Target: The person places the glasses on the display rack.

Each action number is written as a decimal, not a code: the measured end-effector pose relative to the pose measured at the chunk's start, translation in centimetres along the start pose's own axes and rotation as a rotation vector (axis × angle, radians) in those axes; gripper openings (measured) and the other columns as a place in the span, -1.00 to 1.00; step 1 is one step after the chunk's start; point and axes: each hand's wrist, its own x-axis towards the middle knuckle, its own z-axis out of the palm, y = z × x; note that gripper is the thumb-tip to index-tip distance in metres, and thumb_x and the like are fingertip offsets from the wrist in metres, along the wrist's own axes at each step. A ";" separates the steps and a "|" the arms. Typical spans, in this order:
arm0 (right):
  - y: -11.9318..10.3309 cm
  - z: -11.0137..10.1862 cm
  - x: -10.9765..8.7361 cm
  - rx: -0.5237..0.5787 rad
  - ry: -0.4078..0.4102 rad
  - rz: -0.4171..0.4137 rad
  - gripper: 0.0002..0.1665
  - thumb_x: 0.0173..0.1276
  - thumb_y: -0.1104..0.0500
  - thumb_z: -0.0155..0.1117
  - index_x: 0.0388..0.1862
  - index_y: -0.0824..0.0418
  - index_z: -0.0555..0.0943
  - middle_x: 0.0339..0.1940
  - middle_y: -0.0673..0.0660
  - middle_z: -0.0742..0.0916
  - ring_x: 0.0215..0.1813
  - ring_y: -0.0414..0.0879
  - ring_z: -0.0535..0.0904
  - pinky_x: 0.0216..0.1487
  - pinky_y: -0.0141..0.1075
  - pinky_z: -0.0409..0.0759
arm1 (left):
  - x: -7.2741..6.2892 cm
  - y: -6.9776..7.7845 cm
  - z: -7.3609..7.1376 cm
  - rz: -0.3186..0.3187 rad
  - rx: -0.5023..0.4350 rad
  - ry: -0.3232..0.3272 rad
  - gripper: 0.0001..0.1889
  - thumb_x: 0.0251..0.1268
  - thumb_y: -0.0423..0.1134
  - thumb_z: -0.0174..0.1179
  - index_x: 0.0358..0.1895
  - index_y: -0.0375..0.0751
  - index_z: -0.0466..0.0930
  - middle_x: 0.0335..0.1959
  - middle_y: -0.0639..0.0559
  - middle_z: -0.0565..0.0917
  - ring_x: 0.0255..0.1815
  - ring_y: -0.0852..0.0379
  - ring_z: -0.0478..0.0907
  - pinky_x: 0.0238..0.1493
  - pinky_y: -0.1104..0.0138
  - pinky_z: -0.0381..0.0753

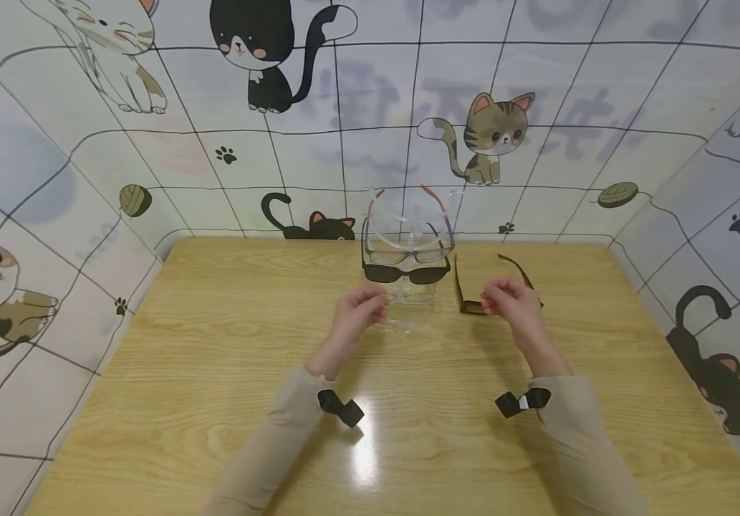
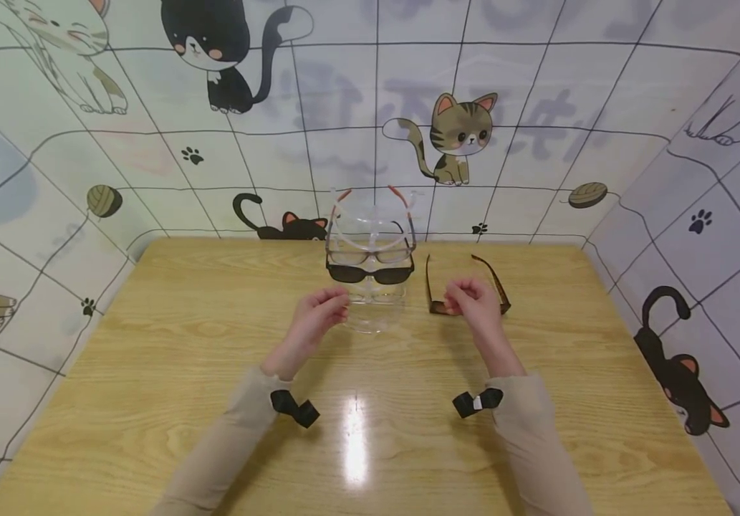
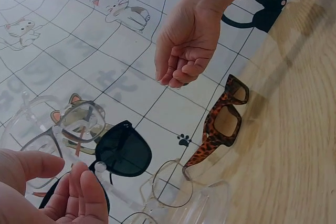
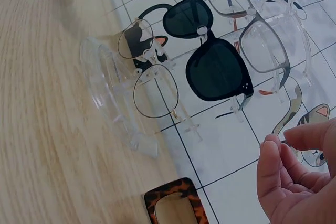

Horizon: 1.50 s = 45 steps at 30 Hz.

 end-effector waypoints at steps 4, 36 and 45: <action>0.4 -0.6 -0.4 -0.024 0.006 -0.010 -0.82 0.38 0.19 0.16 -0.19 0.31 0.47 -0.47 -0.08 0.66 -0.43 -0.26 0.59 -0.36 -0.44 0.61 | -0.1 -0.5 0.5 -0.018 0.030 -0.024 -0.80 0.24 -0.47 0.11 -0.12 -0.56 0.51 -0.51 0.08 0.57 -0.56 0.29 0.51 -0.43 0.49 0.56; 3.2 -5.2 -1.8 0.084 0.101 0.001 -0.75 0.31 0.12 0.27 -0.21 0.30 0.55 -0.44 0.00 0.71 -0.42 -0.23 0.63 -0.33 -0.44 0.62 | 0.9 -6.0 7.8 -0.095 0.082 -0.114 -0.74 0.21 -0.43 0.19 -0.06 -0.52 0.56 -0.39 -0.04 0.66 -0.47 0.22 0.58 -0.24 0.28 0.66; 3.0 -6.4 -2.0 0.097 0.128 0.044 -0.89 0.35 0.17 0.21 -0.26 0.21 0.54 -0.44 -0.06 0.68 -0.41 -0.27 0.61 -0.33 -0.47 0.60 | 2.1 -7.0 10.0 -0.120 0.055 -0.053 -0.74 0.17 -0.43 0.20 -0.09 -0.51 0.57 -0.32 -0.13 0.67 -0.19 -0.12 0.63 -0.10 0.23 0.62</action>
